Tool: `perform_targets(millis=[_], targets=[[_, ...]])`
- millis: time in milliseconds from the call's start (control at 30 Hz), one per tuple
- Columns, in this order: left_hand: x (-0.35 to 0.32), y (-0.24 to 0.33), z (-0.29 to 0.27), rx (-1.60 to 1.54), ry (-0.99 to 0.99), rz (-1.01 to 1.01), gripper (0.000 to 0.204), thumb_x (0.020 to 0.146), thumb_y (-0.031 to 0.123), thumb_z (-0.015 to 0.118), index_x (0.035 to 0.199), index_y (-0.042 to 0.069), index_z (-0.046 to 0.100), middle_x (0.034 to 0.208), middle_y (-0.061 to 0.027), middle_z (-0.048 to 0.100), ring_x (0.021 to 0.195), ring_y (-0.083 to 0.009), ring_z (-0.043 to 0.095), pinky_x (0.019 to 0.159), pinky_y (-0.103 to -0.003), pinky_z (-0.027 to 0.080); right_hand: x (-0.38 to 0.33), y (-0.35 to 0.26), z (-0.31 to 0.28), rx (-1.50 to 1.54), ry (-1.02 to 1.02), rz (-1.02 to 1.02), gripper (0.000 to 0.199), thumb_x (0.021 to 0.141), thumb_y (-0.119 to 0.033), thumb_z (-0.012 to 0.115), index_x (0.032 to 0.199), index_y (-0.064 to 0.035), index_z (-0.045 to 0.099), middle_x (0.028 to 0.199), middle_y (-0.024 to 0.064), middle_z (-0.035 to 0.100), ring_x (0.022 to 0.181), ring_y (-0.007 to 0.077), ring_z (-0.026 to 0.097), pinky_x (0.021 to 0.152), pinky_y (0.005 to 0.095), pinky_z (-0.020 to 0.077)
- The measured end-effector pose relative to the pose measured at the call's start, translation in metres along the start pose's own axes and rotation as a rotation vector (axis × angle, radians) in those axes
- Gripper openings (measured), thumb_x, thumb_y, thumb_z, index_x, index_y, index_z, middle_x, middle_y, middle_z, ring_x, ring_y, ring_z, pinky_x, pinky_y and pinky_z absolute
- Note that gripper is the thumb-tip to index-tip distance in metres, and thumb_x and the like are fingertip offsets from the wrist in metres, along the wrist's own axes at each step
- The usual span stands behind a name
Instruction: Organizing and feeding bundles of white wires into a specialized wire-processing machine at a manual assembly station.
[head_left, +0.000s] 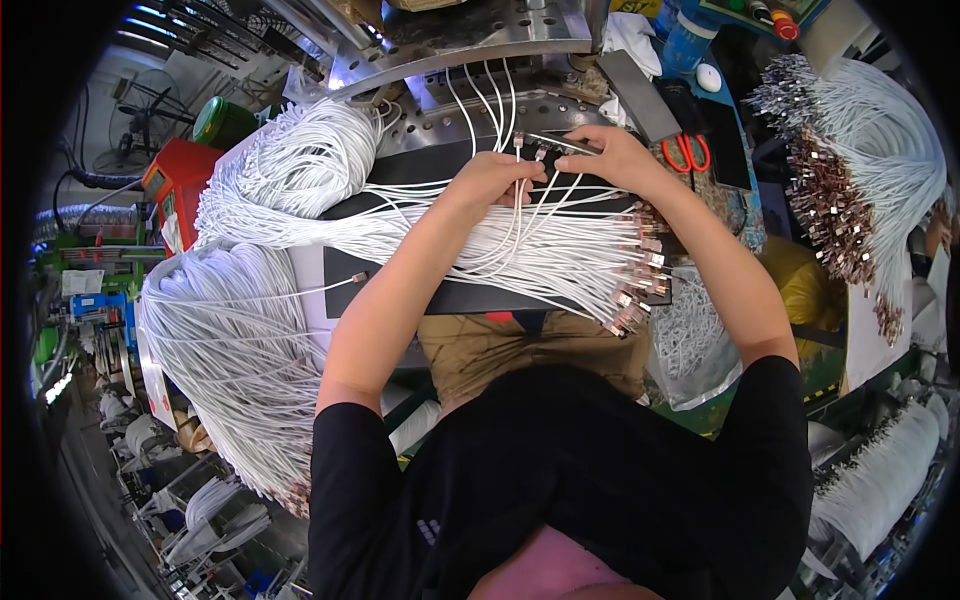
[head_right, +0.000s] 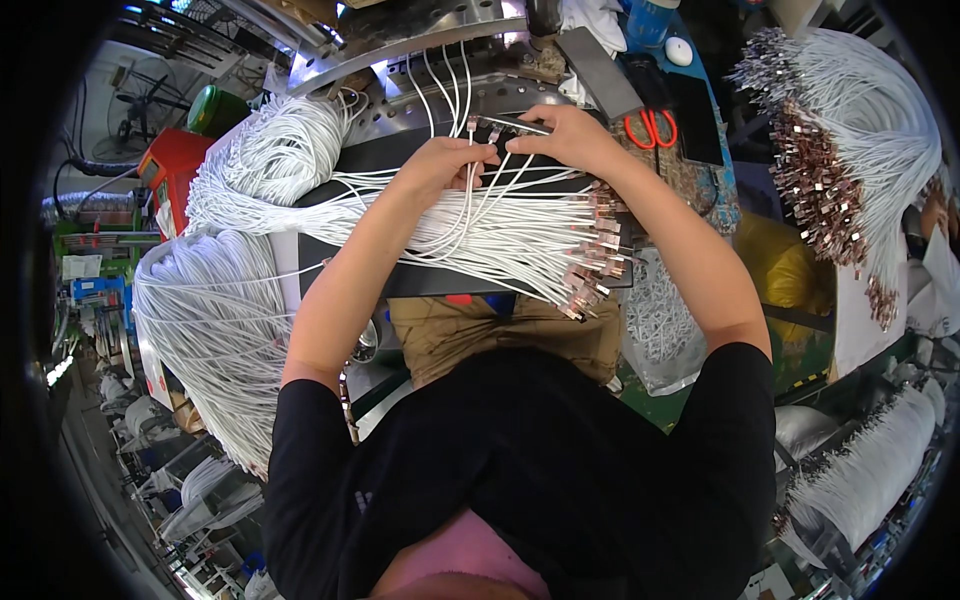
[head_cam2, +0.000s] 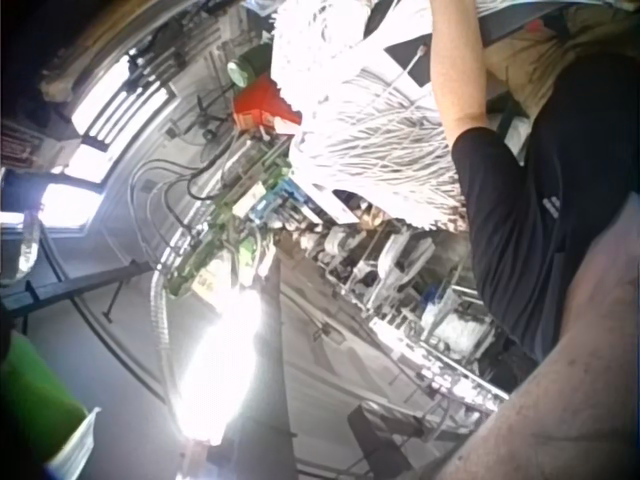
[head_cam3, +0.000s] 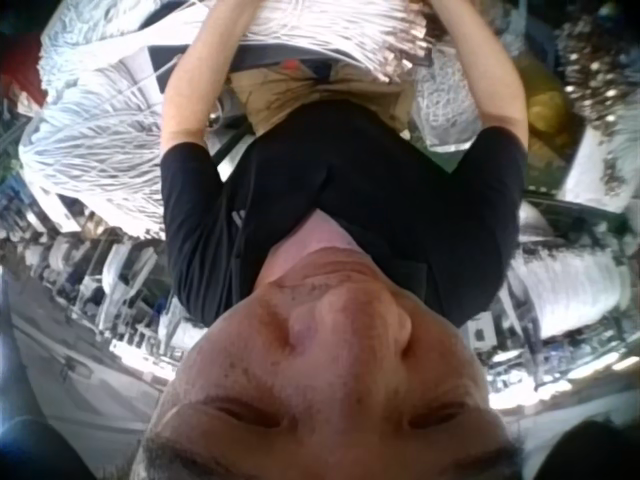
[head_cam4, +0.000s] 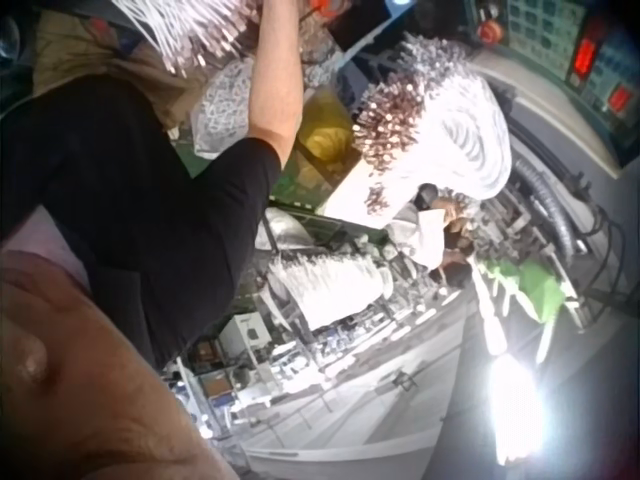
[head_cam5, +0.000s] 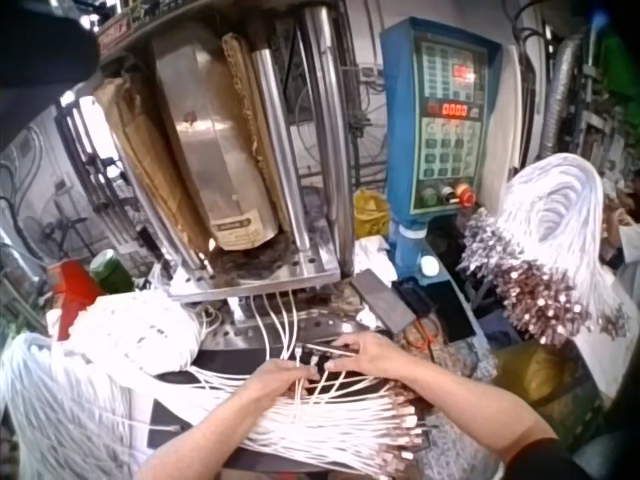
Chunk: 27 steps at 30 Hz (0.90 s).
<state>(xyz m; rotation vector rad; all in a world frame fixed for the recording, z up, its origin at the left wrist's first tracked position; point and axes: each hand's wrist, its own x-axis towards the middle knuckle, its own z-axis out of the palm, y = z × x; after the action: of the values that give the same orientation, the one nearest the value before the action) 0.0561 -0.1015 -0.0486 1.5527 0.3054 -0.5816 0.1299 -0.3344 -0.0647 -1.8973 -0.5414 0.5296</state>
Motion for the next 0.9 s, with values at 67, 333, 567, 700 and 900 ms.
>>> perform_targets(millis=[67,333,567,700,900], targets=[[0.0,0.002,0.001,0.047,0.0,-0.018,0.028,0.09,0.033,0.073,0.093,0.005,0.075,0.078,0.0016,0.065,0.068,-0.0092,0.06,0.063,-0.022,0.047,-0.004,-0.007,0.002,0.028,-0.062,0.005,0.06,0.077,-0.042,0.083,0.115,0.0017,0.068,0.089,0.0121,0.071,0.081,0.0171,0.065,0.074,0.0304,0.0492],[-0.003,-0.001,-0.002,0.042,0.023,0.013,0.029,0.087,0.033,0.076,0.092,0.004,0.075,0.073,0.0027,0.063,0.063,-0.0081,0.056,0.058,-0.022,0.044,0.001,-0.002,-0.001,-0.012,0.104,-0.054,0.039,0.084,-0.02,0.08,0.115,-0.0002,0.067,0.096,0.0058,0.072,0.086,0.0107,0.064,0.078,0.0256,0.0488],[-0.006,0.005,0.0,0.018,0.005,0.005,0.03,0.087,0.033,0.076,0.09,0.004,0.075,0.072,0.0026,0.063,0.061,-0.0079,0.055,0.059,-0.022,0.044,-0.003,-0.008,-0.001,-0.03,-0.1,0.035,0.045,0.083,-0.027,0.081,0.115,0.0004,0.067,0.095,0.0069,0.072,0.086,0.0114,0.064,0.078,0.0267,0.0485],[-0.006,0.003,0.001,0.02,0.017,-0.003,0.03,0.087,0.033,0.076,0.09,0.003,0.075,0.072,0.0025,0.063,0.061,-0.0078,0.056,0.059,-0.022,0.044,-0.001,-0.007,-0.002,0.052,-0.049,0.06,0.039,0.085,-0.02,0.079,0.116,0.0008,0.066,0.097,0.0056,0.071,0.088,0.0093,0.063,0.079,0.0253,0.0482],[-0.008,0.007,0.003,0.068,0.035,-0.012,0.031,0.088,0.035,0.074,0.091,0.004,0.075,0.073,0.0023,0.064,0.063,-0.0078,0.057,0.061,-0.022,0.045,-0.007,-0.017,-0.001,0.077,-0.088,0.023,0.041,0.085,-0.021,0.079,0.116,0.001,0.066,0.098,0.0062,0.071,0.089,0.0099,0.063,0.08,0.0257,0.0482]])
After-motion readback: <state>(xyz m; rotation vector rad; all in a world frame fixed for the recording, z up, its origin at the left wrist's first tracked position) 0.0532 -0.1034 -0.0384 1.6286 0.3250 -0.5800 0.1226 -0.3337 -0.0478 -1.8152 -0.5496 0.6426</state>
